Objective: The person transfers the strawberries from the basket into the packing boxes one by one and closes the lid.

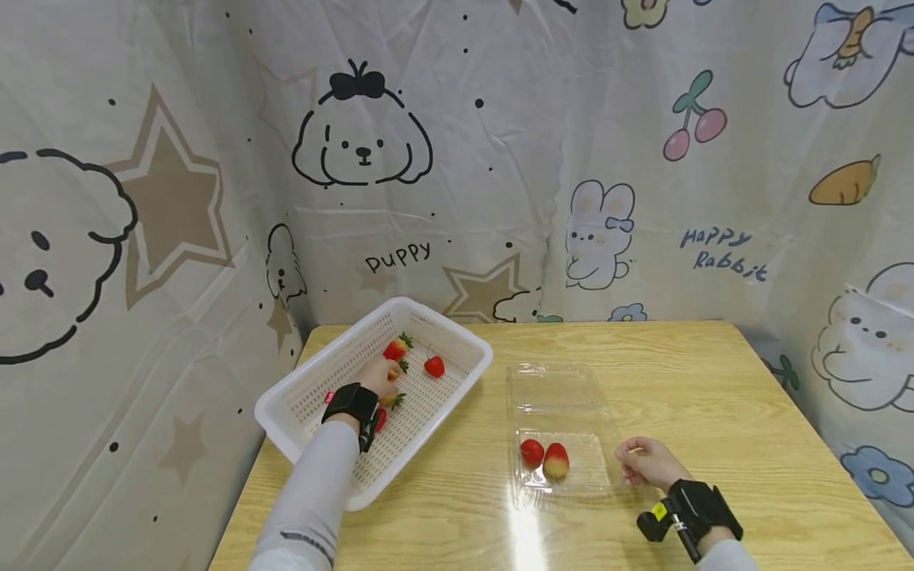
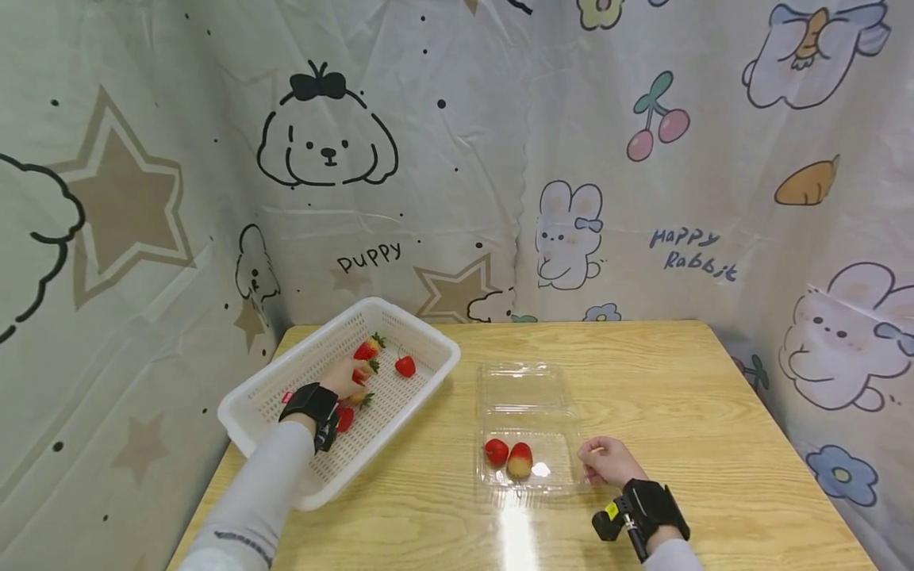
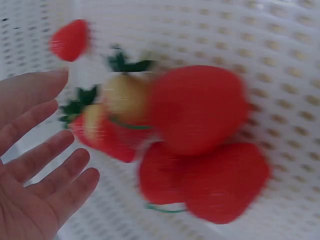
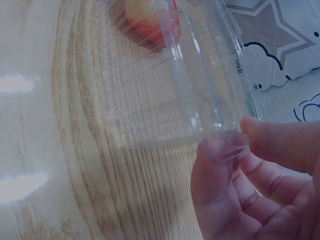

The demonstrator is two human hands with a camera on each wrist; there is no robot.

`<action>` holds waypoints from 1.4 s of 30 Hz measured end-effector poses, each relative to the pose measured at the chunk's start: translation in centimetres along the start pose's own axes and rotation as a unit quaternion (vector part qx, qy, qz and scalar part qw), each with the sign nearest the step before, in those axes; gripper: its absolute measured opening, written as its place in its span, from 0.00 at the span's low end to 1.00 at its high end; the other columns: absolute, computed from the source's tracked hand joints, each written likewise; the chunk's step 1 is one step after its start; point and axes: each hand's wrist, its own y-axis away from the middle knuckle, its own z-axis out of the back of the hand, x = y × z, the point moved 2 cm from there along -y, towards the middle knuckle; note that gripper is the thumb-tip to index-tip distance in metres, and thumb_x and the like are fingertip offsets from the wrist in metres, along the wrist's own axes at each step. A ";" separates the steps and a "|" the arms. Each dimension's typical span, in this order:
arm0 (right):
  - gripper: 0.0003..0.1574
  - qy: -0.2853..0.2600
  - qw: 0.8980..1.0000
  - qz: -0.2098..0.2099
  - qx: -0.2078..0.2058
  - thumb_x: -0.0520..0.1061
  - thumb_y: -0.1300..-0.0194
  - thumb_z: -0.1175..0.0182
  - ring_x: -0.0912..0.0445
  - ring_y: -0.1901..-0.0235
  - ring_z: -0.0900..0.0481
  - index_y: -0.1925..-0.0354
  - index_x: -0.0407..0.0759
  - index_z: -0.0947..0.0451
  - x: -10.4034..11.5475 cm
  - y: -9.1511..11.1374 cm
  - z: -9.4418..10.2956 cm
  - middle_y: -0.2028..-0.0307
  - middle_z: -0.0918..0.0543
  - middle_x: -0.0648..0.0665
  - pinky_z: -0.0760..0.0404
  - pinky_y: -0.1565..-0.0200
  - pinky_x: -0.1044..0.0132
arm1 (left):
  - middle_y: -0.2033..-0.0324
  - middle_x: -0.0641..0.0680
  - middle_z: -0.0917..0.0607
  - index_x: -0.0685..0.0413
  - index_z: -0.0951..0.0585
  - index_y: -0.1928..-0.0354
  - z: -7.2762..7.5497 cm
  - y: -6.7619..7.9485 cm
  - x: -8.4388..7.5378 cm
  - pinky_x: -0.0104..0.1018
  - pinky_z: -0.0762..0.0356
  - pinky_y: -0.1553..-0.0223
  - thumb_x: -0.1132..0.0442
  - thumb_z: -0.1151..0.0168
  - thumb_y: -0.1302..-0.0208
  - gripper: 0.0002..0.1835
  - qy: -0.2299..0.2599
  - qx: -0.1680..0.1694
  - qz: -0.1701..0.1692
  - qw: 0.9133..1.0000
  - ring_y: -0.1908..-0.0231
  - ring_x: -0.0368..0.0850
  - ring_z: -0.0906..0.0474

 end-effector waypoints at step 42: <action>0.15 0.005 1.000 -0.004 -0.011 0.41 0.36 0.46 0.56 0.78 0.25 0.61 0.27 0.32 -0.8 -0.6 0.2 0.79 0.27 0.45 0.21 0.72 0.62 | 0.61 0.63 0.21 0.67 0.22 0.56 4.8 4.5 -10.6 0.44 0.29 0.53 0.74 0.36 0.54 0.18 0.005 -0.067 0.052 0.996 0.57 0.57 0.26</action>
